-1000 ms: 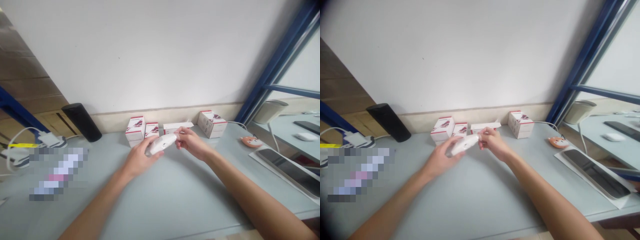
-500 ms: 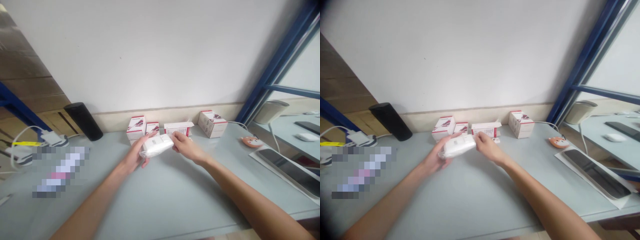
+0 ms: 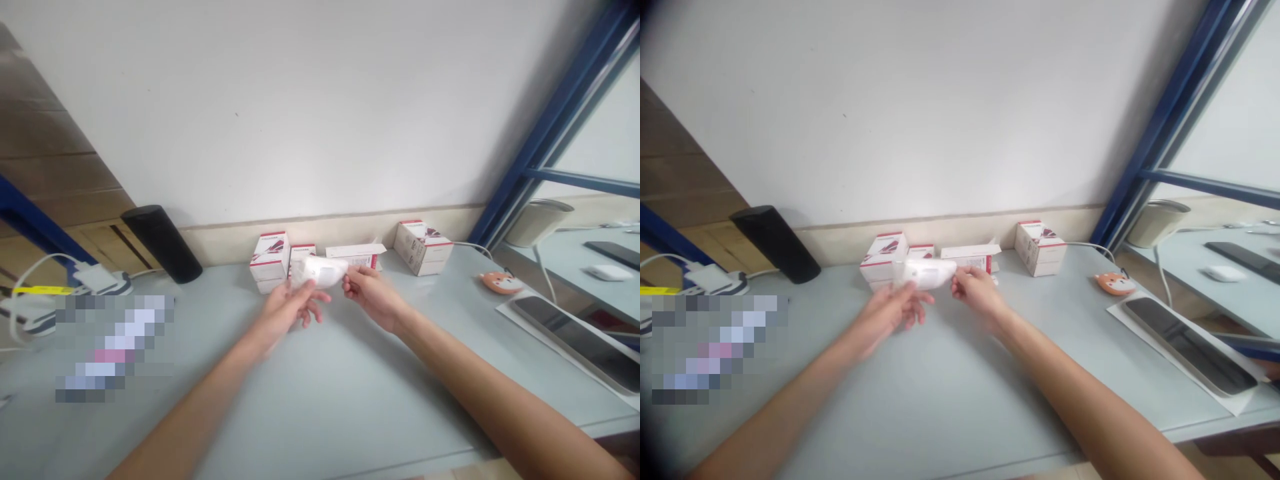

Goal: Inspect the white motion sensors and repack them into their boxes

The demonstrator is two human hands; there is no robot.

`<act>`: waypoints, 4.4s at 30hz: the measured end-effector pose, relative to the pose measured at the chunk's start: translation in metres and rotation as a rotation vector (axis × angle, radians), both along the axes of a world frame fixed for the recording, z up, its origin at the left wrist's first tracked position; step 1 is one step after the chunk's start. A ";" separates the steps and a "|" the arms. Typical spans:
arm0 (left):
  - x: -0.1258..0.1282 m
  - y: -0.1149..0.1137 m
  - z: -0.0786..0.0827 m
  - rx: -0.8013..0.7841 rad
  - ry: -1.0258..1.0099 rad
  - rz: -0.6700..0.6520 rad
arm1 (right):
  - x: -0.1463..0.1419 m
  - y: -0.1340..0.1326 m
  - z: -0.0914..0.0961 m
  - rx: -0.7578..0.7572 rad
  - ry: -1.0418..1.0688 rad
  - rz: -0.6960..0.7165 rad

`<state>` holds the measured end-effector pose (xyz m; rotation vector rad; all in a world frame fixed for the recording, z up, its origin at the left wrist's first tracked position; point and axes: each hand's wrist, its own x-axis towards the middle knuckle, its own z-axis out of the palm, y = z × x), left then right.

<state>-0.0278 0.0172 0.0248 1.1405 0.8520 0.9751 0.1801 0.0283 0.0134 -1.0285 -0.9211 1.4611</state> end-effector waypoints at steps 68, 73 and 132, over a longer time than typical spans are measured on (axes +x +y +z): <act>-0.012 -0.016 -0.033 0.507 0.046 0.127 | -0.008 -0.045 0.019 0.964 -0.927 0.015; -0.013 -0.023 -0.034 0.626 0.143 0.115 | -0.018 -0.043 0.006 1.205 -1.114 -0.249; -0.004 -0.026 -0.032 1.224 0.378 0.346 | -0.002 -0.046 0.038 1.299 -1.218 -0.190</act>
